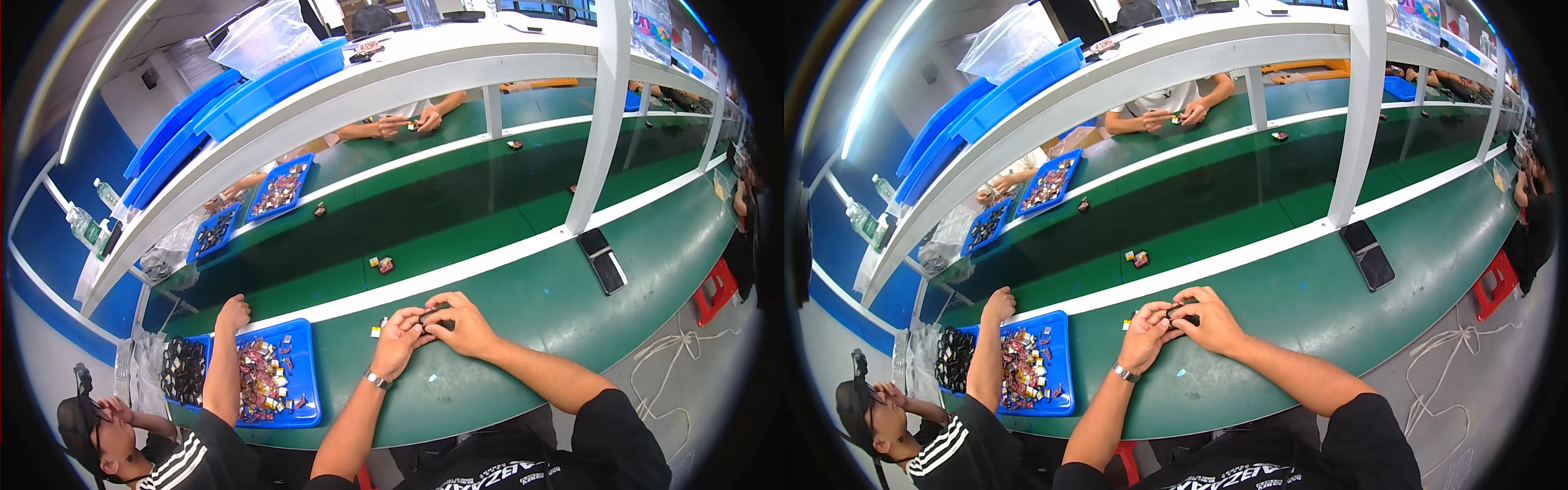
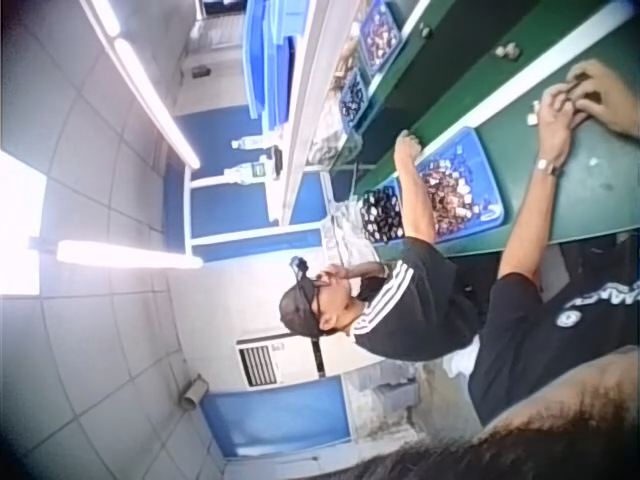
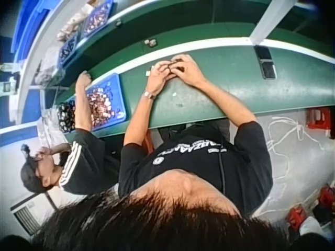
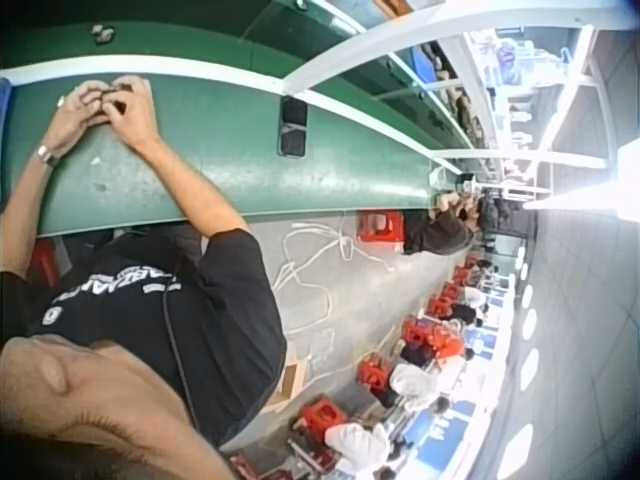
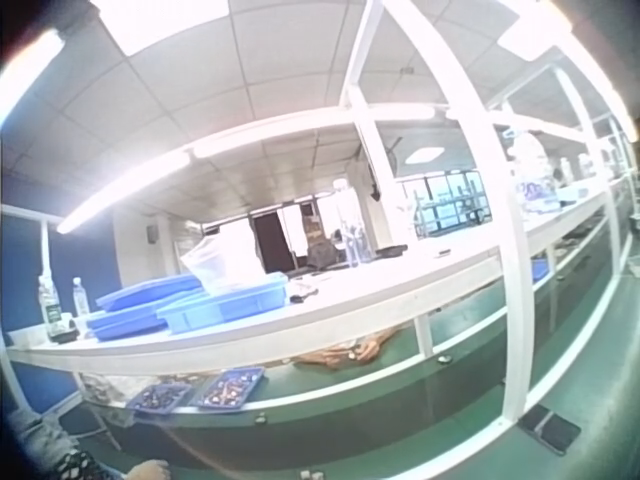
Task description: The person is seen assembling small electronic components, specifically attaching small stickers or labels onto electronic parts on a production line.
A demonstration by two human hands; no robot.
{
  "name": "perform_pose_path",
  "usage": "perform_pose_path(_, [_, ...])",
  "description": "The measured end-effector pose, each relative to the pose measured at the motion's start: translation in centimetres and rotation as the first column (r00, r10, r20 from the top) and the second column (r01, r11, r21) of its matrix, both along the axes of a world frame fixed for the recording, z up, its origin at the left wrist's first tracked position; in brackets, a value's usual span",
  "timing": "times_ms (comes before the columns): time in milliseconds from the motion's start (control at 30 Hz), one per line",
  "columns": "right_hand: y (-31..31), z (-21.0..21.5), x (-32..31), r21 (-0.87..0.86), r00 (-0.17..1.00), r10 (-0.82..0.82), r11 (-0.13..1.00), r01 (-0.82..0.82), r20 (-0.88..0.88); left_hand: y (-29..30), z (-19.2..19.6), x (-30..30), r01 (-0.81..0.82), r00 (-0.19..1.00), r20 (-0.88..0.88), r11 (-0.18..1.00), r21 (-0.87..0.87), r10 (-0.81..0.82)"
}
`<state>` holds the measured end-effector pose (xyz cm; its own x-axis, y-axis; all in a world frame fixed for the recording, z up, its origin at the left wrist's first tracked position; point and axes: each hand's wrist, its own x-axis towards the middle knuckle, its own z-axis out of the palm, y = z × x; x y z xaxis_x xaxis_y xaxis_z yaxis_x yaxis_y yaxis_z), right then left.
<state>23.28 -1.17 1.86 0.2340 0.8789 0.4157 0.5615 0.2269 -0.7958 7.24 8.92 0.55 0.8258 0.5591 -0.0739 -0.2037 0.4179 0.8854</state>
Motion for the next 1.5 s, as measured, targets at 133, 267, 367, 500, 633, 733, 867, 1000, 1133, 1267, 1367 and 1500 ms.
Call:
perform_pose_path(133, [-0.2, 0.3, -0.4, -0.002, 1.000, -0.030, 1.000, 0.030, -0.009, 0.0, 0.1, 0.0, 0.004, 1.000, -0.009, 1.000, -0.003, -0.004])
perform_pose_path(267, [0.0, 0.1, 0.3, 0.017, 1.000, -0.011, 1.000, 0.011, -0.005, -0.2, -0.1, 0.0, -0.019, 1.000, 0.018, 1.000, 0.006, 0.019])
perform_pose_path(367, [0.5, -0.6, 1.5, -0.042, 0.969, 0.114, 0.991, -0.126, -0.221, -0.2, -0.3, 0.1, -0.040, 0.999, 0.025, 0.999, 0.023, 0.040])
perform_pose_path(500, [0.8, -0.8, 1.6, -0.087, 0.841, 0.213, 0.952, -0.292, -0.497, 0.1, -0.4, -0.1, -0.062, 0.998, 0.027, 0.997, 0.049, 0.061])
perform_pose_path(633, [0.9, -0.8, 1.5, -0.055, 0.717, 0.230, 0.935, -0.350, -0.658, 0.0, -0.6, -0.1, -0.112, 0.993, 0.052, 0.985, 0.132, 0.106])
perform_pose_path(733, [0.8, -0.5, 1.4, -0.084, 0.742, 0.227, 0.931, -0.356, -0.630, 0.1, -0.8, -0.2, -0.114, 0.993, 0.054, 0.969, 0.218, 0.105])
perform_pose_path(867, [0.6, -0.2, 1.6, -0.136, 0.821, 0.233, 0.927, -0.349, -0.521, 0.2, -0.7, -0.3, -0.079, 0.997, -0.001, 0.977, 0.200, 0.080])
perform_pose_path(1000, [0.0, 0.6, 1.4, -0.090, 0.989, 0.136, 0.987, -0.131, 0.052, -0.3, -0.2, 0.0, -0.050, 0.994, -0.085, 0.987, 0.153, 0.064])
perform_pose_path(1133, [-0.4, 0.7, 0.7, -0.044, 0.991, 0.058, 0.998, -0.053, 0.119, -0.4, -0.1, 0.1, -0.068, 0.996, -0.053, 0.988, 0.139, 0.076])
perform_pose_path(1267, [-0.4, 0.8, 0.1, 0.024, 0.991, 0.001, 1.000, -0.004, 0.131, -0.3, -0.3, 0.1, -0.085, 0.996, -0.030, 0.988, 0.129, 0.090])
perform_pose_path(1367, [-0.2, 0.6, 0.0, 0.119, 0.977, -0.033, 0.993, 0.008, 0.212, -0.1, -0.6, 0.1, -0.092, 0.995, -0.025, 0.990, 0.106, 0.095])
perform_pose_path(1500, [-0.2, 0.5, -0.3, 0.130, 0.981, -0.044, 0.991, 0.020, 0.188, -0.1, -0.7, 0.0, -0.091, 0.996, -0.005, 0.992, 0.086, 0.091])
